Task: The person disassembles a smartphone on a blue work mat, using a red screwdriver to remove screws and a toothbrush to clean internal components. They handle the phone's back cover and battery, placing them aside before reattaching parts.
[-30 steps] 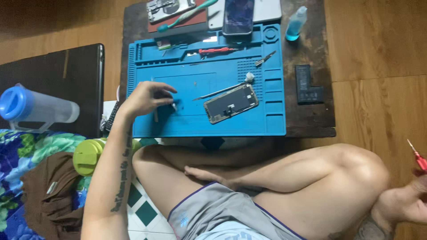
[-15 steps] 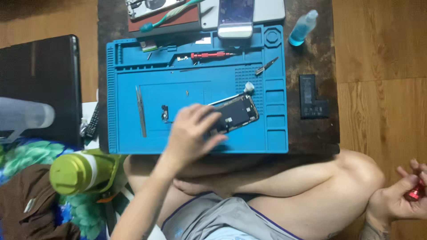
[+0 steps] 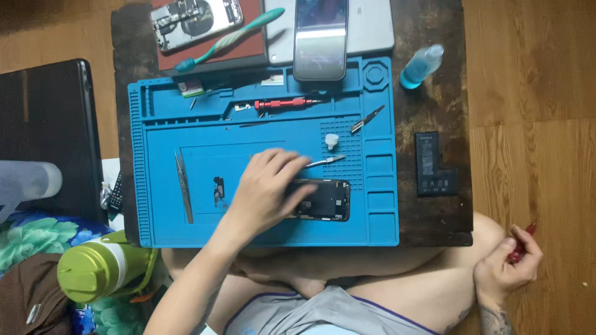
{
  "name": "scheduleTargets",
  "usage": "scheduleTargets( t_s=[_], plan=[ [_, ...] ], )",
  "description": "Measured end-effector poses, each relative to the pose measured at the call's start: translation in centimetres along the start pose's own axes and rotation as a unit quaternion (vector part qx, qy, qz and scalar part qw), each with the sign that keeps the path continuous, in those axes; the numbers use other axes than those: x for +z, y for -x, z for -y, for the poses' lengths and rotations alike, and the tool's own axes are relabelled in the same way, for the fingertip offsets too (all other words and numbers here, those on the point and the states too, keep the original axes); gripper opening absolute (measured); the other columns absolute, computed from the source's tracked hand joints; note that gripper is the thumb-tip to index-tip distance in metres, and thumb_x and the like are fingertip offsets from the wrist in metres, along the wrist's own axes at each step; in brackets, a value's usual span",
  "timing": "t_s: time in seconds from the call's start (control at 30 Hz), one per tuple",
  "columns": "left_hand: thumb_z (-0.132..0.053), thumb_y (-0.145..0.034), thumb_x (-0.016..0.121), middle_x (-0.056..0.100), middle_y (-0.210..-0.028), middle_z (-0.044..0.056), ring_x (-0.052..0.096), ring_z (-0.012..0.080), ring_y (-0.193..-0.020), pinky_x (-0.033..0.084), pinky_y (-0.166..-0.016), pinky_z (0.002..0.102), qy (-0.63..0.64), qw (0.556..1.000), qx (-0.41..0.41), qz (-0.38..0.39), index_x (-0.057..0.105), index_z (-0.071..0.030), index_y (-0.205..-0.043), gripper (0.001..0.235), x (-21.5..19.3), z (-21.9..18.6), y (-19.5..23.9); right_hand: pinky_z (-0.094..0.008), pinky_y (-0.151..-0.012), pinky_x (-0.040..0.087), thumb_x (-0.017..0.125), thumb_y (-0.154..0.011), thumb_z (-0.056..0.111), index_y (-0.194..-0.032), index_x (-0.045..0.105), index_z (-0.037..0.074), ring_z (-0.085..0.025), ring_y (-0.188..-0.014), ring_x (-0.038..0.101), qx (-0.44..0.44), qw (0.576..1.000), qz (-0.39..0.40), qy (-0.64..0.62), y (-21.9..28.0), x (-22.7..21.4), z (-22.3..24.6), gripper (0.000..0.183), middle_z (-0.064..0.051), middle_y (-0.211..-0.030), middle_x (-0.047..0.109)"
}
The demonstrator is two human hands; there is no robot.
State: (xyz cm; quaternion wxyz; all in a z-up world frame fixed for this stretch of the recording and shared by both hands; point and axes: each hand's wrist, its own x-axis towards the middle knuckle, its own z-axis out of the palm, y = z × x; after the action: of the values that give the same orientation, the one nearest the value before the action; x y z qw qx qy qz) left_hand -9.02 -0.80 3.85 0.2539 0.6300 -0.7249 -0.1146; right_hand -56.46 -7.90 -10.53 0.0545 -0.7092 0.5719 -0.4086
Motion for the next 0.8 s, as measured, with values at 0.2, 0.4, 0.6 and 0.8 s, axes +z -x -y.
scheduleTargets(
  t_s=[0.2,0.4,0.6,0.8],
  plan=[
    [-0.030,-0.088,0.084,0.058,-0.125,0.019,0.058,0.0351,-0.092,0.050,-0.068,0.046,-0.110,0.993,-0.032,0.038,0.053,-0.008,-0.138,0.063,3.9,-0.5,-5.2,-0.049,-0.087,0.049,0.061,-0.116,-0.008,-0.135,0.070,-0.014,-0.046,-0.100,0.066,0.017,0.999,0.027,-0.001,-0.1,0.3,-1.5,0.022,-0.030,-0.123,0.073],
    [0.014,-0.088,0.058,0.053,-0.107,0.022,0.052,0.0327,-0.073,0.047,-0.056,0.044,-0.151,0.986,0.020,0.072,0.052,-0.004,-0.111,0.030,4.9,-0.5,-4.8,-0.049,-0.094,0.050,0.058,-0.116,-0.006,-0.136,0.066,-0.013,-0.047,-0.111,0.068,0.073,0.997,0.027,-0.014,0.1,0.0,-1.4,0.024,-0.029,-0.128,0.070],
    [-0.003,-0.094,0.064,0.059,-0.112,0.019,0.057,0.0244,-0.077,0.054,-0.061,0.035,-0.328,0.923,0.056,0.194,0.057,-0.006,-0.116,0.023,4.1,-1.9,-5.5,-0.053,-0.102,0.051,0.055,-0.118,-0.001,-0.130,0.063,-0.016,-0.050,-0.116,0.068,0.027,0.998,0.027,-0.047,-0.8,0.5,-1.9,0.022,-0.033,-0.126,0.070],
    [0.005,-0.086,0.064,0.062,-0.121,0.022,0.062,0.0265,-0.085,0.057,-0.069,0.034,-0.363,0.923,0.108,0.067,0.061,-0.001,-0.113,0.028,-3.7,-6.6,-11.8,-0.053,-0.107,0.050,0.053,-0.117,-0.004,-0.126,0.057,-0.017,-0.049,-0.117,0.065,0.040,0.994,0.032,-0.094,-1.1,0.5,-1.8,0.016,-0.036,-0.124,0.066]
  ],
)
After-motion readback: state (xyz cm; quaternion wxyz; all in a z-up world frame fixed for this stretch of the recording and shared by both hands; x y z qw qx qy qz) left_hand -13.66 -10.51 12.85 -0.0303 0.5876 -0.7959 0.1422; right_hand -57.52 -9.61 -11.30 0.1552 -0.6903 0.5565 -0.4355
